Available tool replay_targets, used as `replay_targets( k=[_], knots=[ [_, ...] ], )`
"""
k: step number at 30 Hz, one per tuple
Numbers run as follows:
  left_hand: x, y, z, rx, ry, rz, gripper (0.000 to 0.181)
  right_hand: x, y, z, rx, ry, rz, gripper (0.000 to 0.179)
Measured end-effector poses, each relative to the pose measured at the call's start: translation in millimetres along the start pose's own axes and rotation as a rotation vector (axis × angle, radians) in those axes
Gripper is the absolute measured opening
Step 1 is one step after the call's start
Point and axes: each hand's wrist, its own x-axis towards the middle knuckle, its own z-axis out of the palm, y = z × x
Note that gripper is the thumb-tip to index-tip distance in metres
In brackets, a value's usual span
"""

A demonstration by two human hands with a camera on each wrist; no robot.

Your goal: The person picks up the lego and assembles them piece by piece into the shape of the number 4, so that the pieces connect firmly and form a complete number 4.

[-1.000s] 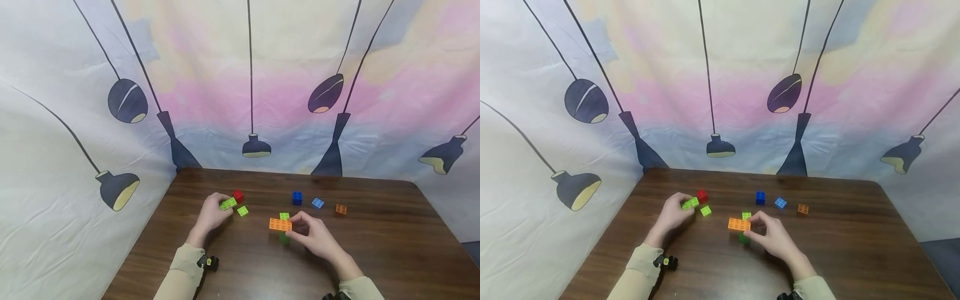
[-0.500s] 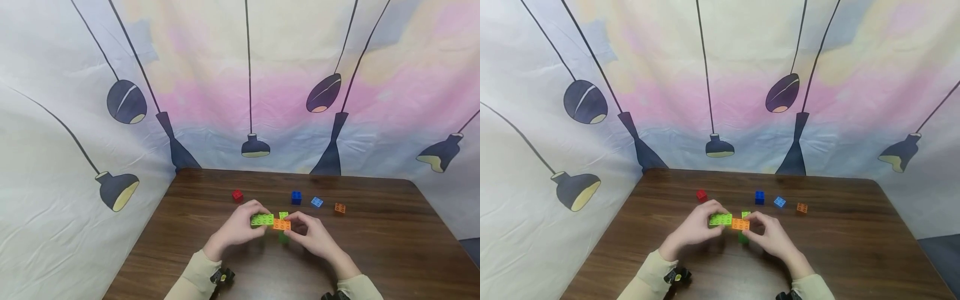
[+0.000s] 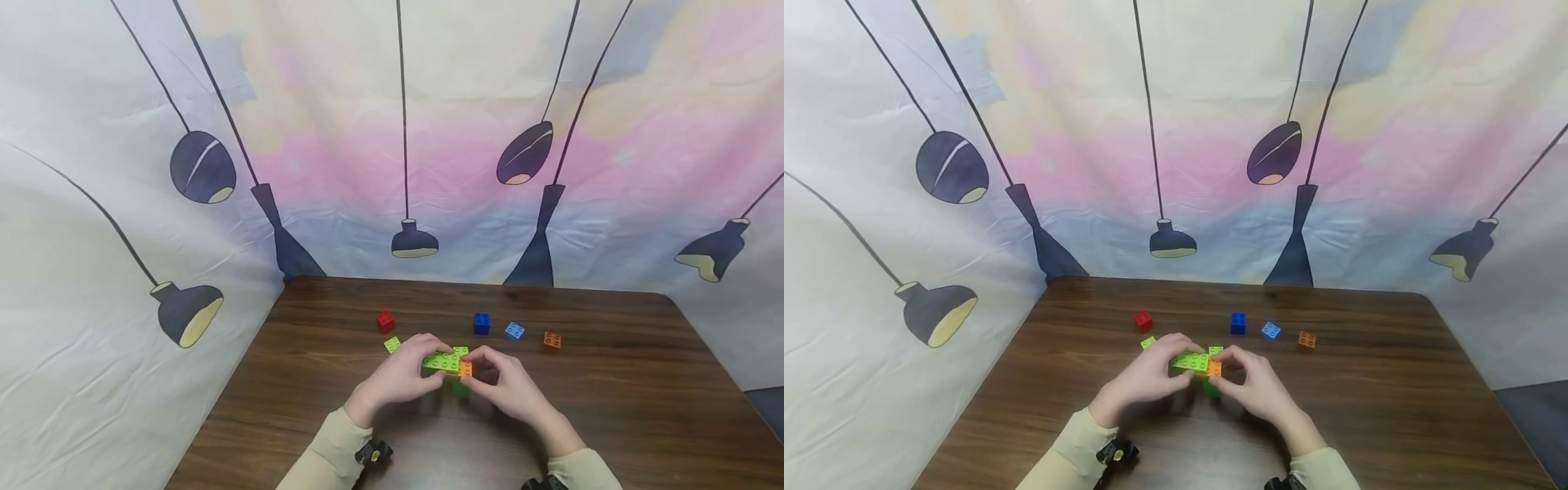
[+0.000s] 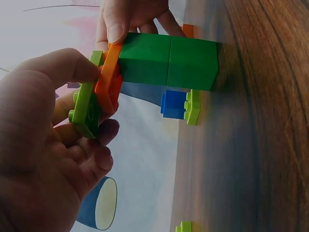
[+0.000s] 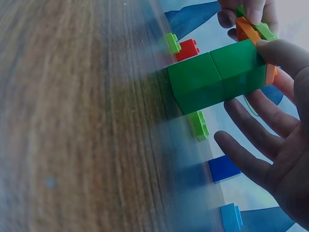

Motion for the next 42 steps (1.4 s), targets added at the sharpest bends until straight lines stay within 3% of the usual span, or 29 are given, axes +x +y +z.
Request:
replay_targets(
  k=[11,23,42],
  knots=[
    [-0.7,-3.2,-6.5,-0.063,0.017,-0.015,0.033,1.8,-2.0,-1.3,-0.023,-0.002,-0.006,0.027],
    [0.6,-0.5,-8.6,-0.069,0.008,-0.009,0.033,2.2,-2.8,-4.5,-0.012,-0.009,0.004,0.027],
    [0.0,-2.6,-1.7,-0.063,0.0,-0.044,0.032,0.5,-0.7,-1.1,-0.004,-0.014,0.02,0.027]
  ],
)
